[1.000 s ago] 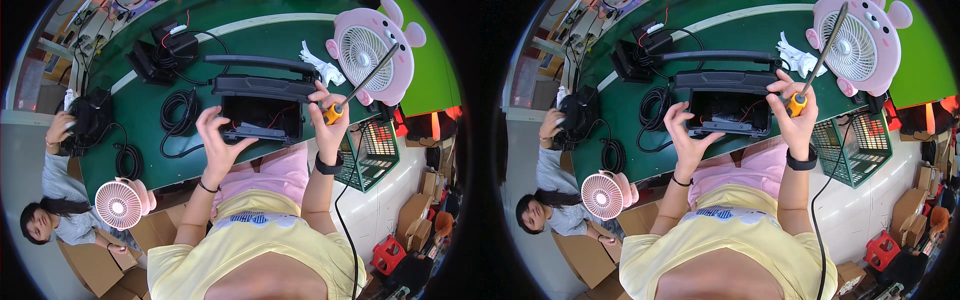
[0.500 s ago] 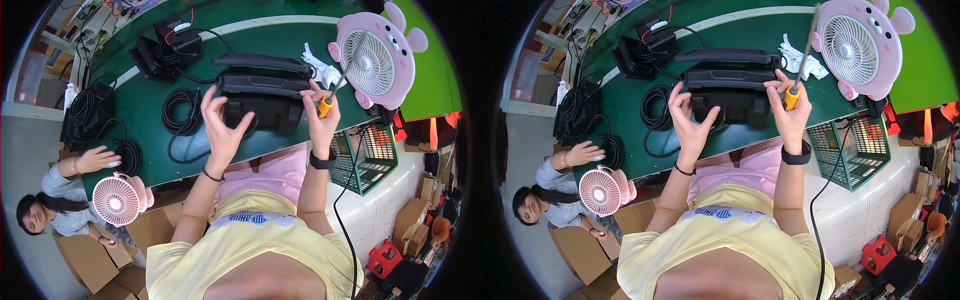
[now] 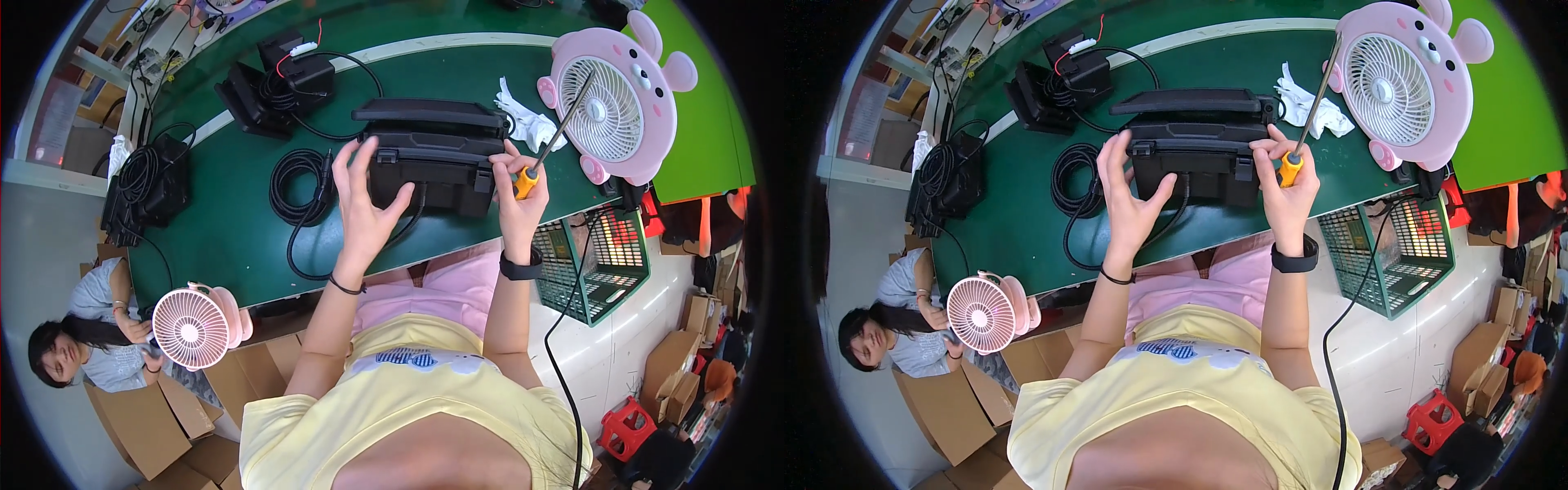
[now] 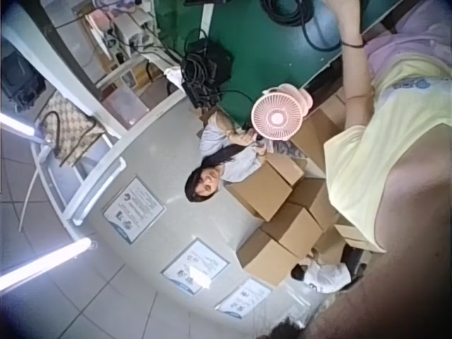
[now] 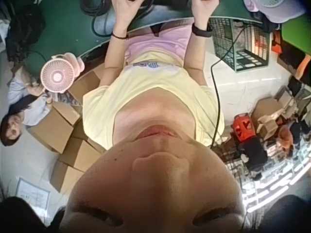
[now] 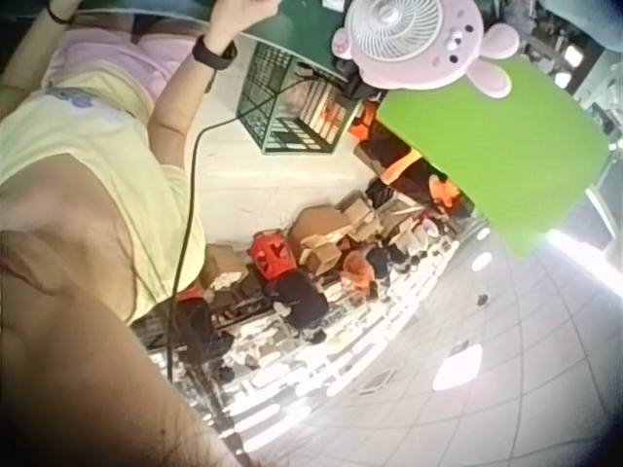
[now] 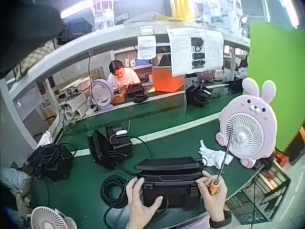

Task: Assembling a black plastic equipment box by organizing internal wiring and using a screwdriver to secure components.

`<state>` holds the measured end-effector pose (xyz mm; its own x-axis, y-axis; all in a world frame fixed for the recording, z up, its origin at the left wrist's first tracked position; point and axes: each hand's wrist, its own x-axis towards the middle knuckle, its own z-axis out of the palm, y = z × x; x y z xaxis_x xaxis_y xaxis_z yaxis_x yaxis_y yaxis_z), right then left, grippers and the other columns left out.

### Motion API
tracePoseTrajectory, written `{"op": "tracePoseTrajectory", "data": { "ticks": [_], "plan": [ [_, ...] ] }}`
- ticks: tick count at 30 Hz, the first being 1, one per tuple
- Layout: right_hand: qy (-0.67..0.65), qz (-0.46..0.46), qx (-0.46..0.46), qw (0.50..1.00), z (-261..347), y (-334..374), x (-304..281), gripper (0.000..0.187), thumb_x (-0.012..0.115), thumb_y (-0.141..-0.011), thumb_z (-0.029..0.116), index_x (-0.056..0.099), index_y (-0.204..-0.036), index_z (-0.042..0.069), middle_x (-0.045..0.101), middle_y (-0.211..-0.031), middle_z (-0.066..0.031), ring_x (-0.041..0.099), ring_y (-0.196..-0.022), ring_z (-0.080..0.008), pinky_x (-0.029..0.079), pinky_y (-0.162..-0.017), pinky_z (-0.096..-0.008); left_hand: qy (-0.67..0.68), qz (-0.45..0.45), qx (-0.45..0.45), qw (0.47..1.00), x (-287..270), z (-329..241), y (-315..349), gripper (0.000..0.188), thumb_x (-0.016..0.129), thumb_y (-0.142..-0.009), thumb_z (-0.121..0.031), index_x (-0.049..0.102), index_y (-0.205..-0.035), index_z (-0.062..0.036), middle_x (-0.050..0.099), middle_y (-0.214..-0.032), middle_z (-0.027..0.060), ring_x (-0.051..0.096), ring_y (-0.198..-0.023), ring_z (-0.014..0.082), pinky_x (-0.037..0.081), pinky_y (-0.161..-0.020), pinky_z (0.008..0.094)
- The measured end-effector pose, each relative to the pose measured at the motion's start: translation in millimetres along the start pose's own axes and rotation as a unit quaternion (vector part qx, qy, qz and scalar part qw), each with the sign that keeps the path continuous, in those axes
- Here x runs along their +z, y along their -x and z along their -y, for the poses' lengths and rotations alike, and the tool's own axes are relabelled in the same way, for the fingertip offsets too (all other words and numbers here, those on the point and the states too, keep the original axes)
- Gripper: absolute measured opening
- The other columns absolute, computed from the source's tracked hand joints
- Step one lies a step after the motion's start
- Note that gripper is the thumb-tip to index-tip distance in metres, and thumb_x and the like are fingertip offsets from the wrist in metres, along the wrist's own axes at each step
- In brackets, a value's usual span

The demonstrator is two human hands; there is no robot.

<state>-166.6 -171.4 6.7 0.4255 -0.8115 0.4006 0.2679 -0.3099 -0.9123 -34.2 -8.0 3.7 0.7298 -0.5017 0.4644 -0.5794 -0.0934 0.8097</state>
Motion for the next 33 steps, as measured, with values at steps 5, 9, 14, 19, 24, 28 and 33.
{"op": "tracePoseTrajectory", "data": {
  "ticks": [5,9,14,19,24,28,33],
  "plan": [
    [-0.007,-0.020,0.047,0.999,6,7,1,0.019,0.067,-0.090,0.000,0.049,-0.094,0.007,0.070,-0.102,-0.0130,0.065,-0.086,-0.0126,0.051,-0.069,-0.0232,-0.005,0.025,0.064,0.998,7,20,0,0.058,0.076,-0.081,-0.006,0.044,-0.130,-0.0113,0.033,-0.145,0.0215,0.046,-0.127,0.0321,0.043,-0.103,0.0415],
    [-0.037,-0.096,0.058,0.993,8,31,3,0.022,0.068,-0.090,0.000,0.047,-0.095,0.007,0.070,-0.099,-0.0104,0.055,-0.068,-0.0055,0.044,-0.057,-0.0177,0.031,0.008,0.055,0.998,9,18,6,0.050,0.071,-0.085,-0.003,0.044,-0.126,-0.0102,0.033,-0.145,0.0231,0.046,-0.127,0.0327,0.040,-0.105,0.0414],
    [0.110,-0.033,0.036,0.993,20,45,-1,0.026,0.076,-0.083,0.002,0.050,-0.086,0.003,0.071,-0.095,-0.0095,0.055,-0.069,-0.0058,0.047,-0.066,-0.0210,0.032,-0.010,0.017,0.999,5,-1,21,0.043,0.069,-0.089,-0.009,0.046,-0.126,-0.0114,0.031,-0.145,0.0255,0.041,-0.128,0.0422,0.035,-0.107,0.0462],
    [-0.068,0.034,0.015,0.997,34,36,7,0.031,0.078,-0.077,-0.004,0.049,-0.083,0.007,0.071,-0.104,-0.0112,0.052,-0.069,-0.0067,0.046,-0.066,-0.0211,-0.014,-0.026,0.004,1.000,1,-13,28,0.042,0.069,-0.090,-0.011,0.047,-0.126,-0.0120,0.028,-0.145,0.0245,0.038,-0.129,0.0425,0.035,-0.107,0.0471],
    [0.024,0.062,0.027,0.997,28,10,5,0.029,0.074,-0.082,-0.004,0.048,-0.088,0.006,0.071,-0.103,-0.0125,0.058,-0.079,-0.0109,0.048,-0.070,-0.0251,0.007,-0.018,-0.002,1.000,0,-7,26,0.044,0.071,-0.088,-0.012,0.048,-0.125,-0.0115,0.026,-0.146,0.0241,0.037,-0.131,0.0418,0.036,-0.107,0.0457],
    [-0.081,0.026,0.115,0.990,27,7,5,0.029,0.075,-0.082,-0.001,0.048,-0.088,0.006,0.063,-0.087,-0.0051,0.057,-0.082,-0.0111,0.046,-0.075,-0.0249,0.019,-0.036,0.031,0.999,0,-5,17,0.034,0.070,-0.091,-0.023,0.052,-0.117,-0.0111,0.026,-0.146,0.0224,0.034,-0.133,0.0400,0.031,-0.109,0.0477],
    [0.111,0.014,0.041,0.993,15,0,3,0.035,0.081,-0.080,0.014,0.048,-0.090,0.005,0.061,-0.097,-0.0061,0.054,-0.088,-0.0115,0.043,-0.079,-0.0263,0.120,-0.038,-0.005,0.992,-4,20,-5,0.032,0.065,-0.091,-0.029,0.057,-0.112,-0.0064,0.034,-0.142,0.0160,0.034,-0.134,0.0277,0.029,-0.110,0.0414]
  ]
}}
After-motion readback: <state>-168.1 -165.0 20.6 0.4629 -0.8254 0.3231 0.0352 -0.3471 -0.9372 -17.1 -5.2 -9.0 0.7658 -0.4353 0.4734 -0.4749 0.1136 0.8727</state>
